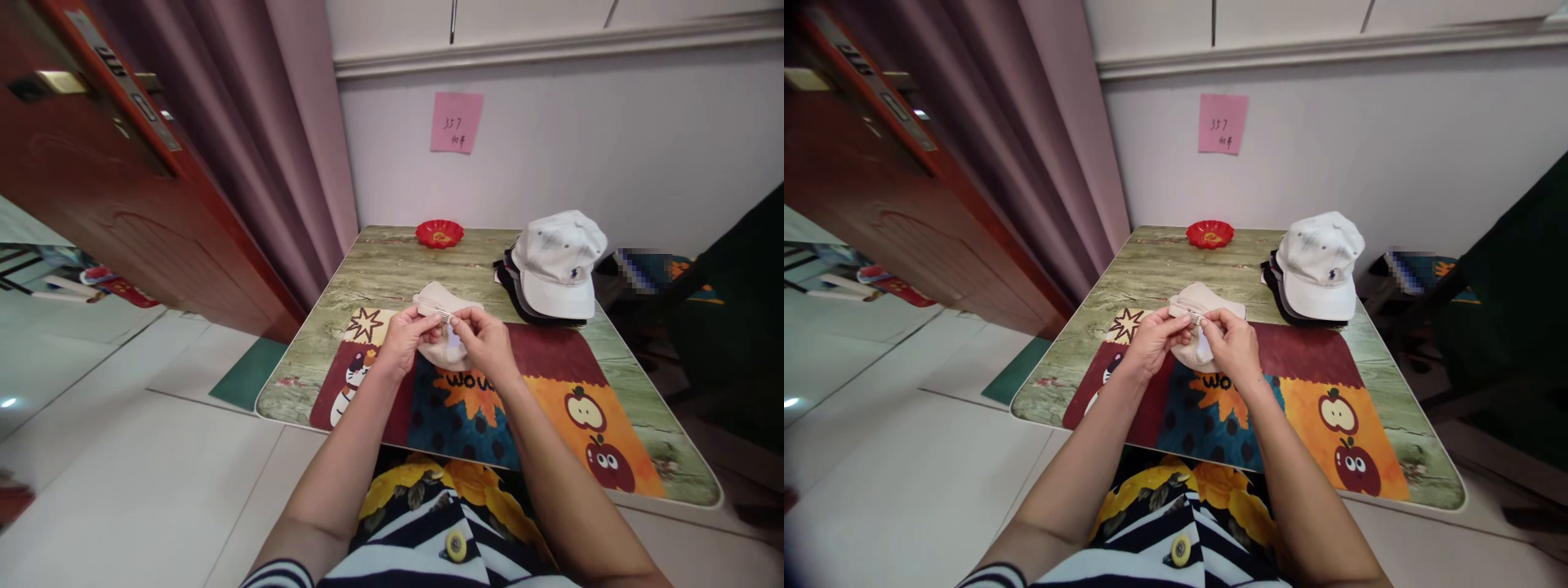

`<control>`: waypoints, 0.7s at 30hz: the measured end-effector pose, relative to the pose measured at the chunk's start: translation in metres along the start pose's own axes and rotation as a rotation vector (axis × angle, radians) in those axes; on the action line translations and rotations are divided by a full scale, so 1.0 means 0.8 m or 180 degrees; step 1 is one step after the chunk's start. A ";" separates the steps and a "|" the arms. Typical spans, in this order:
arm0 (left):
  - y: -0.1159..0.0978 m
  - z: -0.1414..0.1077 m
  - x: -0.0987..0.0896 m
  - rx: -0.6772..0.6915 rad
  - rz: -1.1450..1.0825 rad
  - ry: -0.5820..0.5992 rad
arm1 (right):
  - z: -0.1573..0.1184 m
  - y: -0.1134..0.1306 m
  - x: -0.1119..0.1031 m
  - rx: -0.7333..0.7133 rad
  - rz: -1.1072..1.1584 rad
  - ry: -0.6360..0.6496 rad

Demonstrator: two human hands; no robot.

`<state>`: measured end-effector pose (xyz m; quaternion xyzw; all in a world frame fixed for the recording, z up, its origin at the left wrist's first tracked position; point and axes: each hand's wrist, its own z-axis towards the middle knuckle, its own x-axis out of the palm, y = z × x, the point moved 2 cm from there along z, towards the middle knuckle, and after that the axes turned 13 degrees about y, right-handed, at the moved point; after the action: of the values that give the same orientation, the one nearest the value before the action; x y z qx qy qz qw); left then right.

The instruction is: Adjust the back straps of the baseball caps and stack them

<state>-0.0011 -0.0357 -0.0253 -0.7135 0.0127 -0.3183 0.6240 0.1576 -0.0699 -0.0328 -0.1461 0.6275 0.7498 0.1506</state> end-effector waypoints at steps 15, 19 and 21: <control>-0.011 0.004 0.002 0.0091 0.0496 0.0020 | 0.025 0.010 -0.003 -0.0060 0.0564 0.0604; -0.011 0.005 0.002 0.0088 0.0717 0.0078 | 0.025 0.013 -0.005 -0.0070 0.0354 0.0626; -0.015 0.004 0.000 0.0353 0.1139 -0.0171 | 0.025 0.013 -0.009 -0.0008 0.0153 0.0573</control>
<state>-0.0038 -0.0300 -0.0147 -0.6726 0.1052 -0.1833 0.7092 0.1590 -0.0526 -0.0174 -0.1980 0.6409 0.7378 0.0754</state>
